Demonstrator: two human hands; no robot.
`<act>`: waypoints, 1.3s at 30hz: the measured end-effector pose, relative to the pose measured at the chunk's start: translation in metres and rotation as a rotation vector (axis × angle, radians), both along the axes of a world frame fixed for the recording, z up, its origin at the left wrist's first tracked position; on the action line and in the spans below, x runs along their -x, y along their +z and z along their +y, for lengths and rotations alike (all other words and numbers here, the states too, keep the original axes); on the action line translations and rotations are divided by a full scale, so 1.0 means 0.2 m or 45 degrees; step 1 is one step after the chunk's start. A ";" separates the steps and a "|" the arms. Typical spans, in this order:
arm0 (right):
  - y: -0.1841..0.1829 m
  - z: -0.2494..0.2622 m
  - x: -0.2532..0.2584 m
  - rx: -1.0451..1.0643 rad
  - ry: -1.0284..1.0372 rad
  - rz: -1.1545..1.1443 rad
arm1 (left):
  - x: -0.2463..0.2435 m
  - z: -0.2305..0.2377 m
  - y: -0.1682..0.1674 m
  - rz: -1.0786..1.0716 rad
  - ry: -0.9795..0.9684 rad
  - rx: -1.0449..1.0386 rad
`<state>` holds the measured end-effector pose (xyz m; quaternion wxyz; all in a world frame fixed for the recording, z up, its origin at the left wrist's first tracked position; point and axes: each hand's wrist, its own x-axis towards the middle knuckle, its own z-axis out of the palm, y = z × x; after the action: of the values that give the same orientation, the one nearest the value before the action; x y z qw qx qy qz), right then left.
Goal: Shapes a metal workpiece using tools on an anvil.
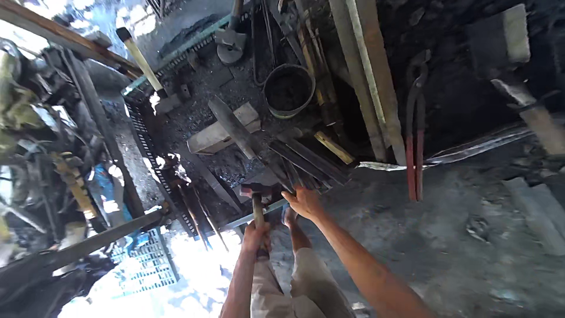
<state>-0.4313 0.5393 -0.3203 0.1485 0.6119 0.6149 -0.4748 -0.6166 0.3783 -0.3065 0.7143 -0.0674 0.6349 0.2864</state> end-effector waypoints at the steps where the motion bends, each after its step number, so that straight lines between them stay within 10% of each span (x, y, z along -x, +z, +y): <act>1: 0.00 -0.04 0.00 0.010 -0.024 0.005 | 0.05 -0.08 0.13 0.031 -0.017 -0.006; 10: 0.07 -0.18 0.11 0.052 -0.017 -0.073 | 0.57 -0.03 1.09 0.708 -0.247 -0.393; 16: 0.14 -0.44 0.14 0.062 -0.089 -0.048 | 0.77 0.35 1.75 1.454 -0.216 -1.348; 21: 0.07 -0.53 0.16 0.079 -0.111 -0.049 | 0.97 0.90 2.24 1.305 -0.227 -1.967; 25: 0.04 -0.52 0.17 0.104 -0.153 -0.035 | 1.13 1.32 2.12 1.048 -0.559 -2.396; 28: 0.00 -0.50 0.17 0.140 -0.164 -0.049 | 0.66 1.16 1.39 1.837 -0.041 -1.662; 30: -0.01 -0.50 0.16 0.156 -0.160 -0.065 | 0.59 0.91 0.65 1.907 -0.379 -1.065; 32: -0.02 -0.50 0.13 0.156 -0.166 -0.054 | 0.62 0.84 0.35 1.619 -0.825 -0.531; 35: 0.00 -0.43 0.16 0.155 -0.138 -0.017 | 0.70 0.98 0.71 1.495 -0.666 -0.484; 39: 0.05 -0.34 0.24 0.154 -0.144 -0.024 | 0.79 0.92 1.40 1.508 -0.220 -1.254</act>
<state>-0.4785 0.4709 -0.3112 0.1638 0.6400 0.5482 -0.5129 -0.7745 0.5616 -0.0257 0.2232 0.4722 0.7134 0.4672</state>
